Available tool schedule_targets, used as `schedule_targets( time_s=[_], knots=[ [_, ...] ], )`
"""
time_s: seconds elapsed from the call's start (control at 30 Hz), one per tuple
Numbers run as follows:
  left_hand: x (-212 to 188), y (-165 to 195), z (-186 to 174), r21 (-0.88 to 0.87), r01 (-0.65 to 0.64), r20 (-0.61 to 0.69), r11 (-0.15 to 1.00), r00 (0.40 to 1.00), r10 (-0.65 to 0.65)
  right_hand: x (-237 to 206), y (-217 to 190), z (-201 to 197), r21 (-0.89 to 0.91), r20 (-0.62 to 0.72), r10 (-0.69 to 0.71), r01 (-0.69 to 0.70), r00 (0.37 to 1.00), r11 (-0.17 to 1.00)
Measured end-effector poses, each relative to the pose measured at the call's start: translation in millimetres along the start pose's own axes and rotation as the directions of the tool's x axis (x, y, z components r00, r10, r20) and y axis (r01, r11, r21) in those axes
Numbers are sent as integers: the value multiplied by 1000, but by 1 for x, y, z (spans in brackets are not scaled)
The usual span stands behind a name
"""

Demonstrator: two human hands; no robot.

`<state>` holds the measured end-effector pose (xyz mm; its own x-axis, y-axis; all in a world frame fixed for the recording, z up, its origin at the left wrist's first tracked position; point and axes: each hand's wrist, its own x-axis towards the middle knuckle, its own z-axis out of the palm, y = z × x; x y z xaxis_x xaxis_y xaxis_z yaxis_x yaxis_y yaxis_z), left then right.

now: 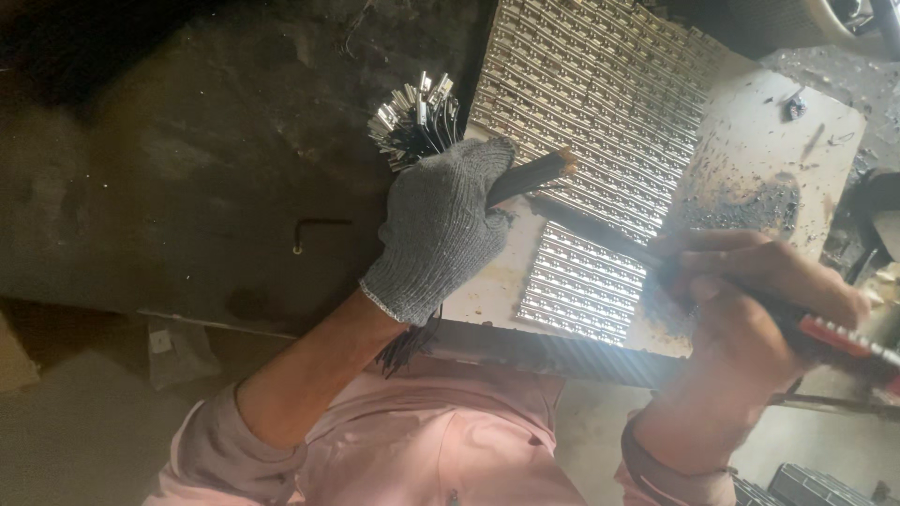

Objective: The person uses a soldering iron to attach LED components to a circuit board. They hold a bundle of LEDs in one hand and apply solder to each component in sequence, working across the board.

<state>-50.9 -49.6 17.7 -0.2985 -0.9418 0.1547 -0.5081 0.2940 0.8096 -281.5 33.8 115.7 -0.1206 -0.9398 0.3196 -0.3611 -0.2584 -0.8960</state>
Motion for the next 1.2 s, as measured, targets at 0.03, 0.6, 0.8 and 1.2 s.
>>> schedule_targets(
  time_s=[0.03, 0.6, 0.8, 1.2],
  knots=[
    [0, 0, -1, -14, -7, -17, 1000, 1000, 6, 0, -2, 1, -49, 20, -24, 25, 1000, 998],
    [-1, 12, -17, -74, -135, -118, 988, 985, 125, -116, 60, -160, 164, -410, -11, 85, 912, 983],
    [-29, -36, -41, -300, -64, -109, 952, 994, 32, -133, 45, -176, 9, -554, 32, -33, 832, 999],
    [-36, -13, -51, -181, -47, -190, 982, 982, 12, -125, 66, -186, 40, -540, 61, -47, 839, 998]
  ],
)
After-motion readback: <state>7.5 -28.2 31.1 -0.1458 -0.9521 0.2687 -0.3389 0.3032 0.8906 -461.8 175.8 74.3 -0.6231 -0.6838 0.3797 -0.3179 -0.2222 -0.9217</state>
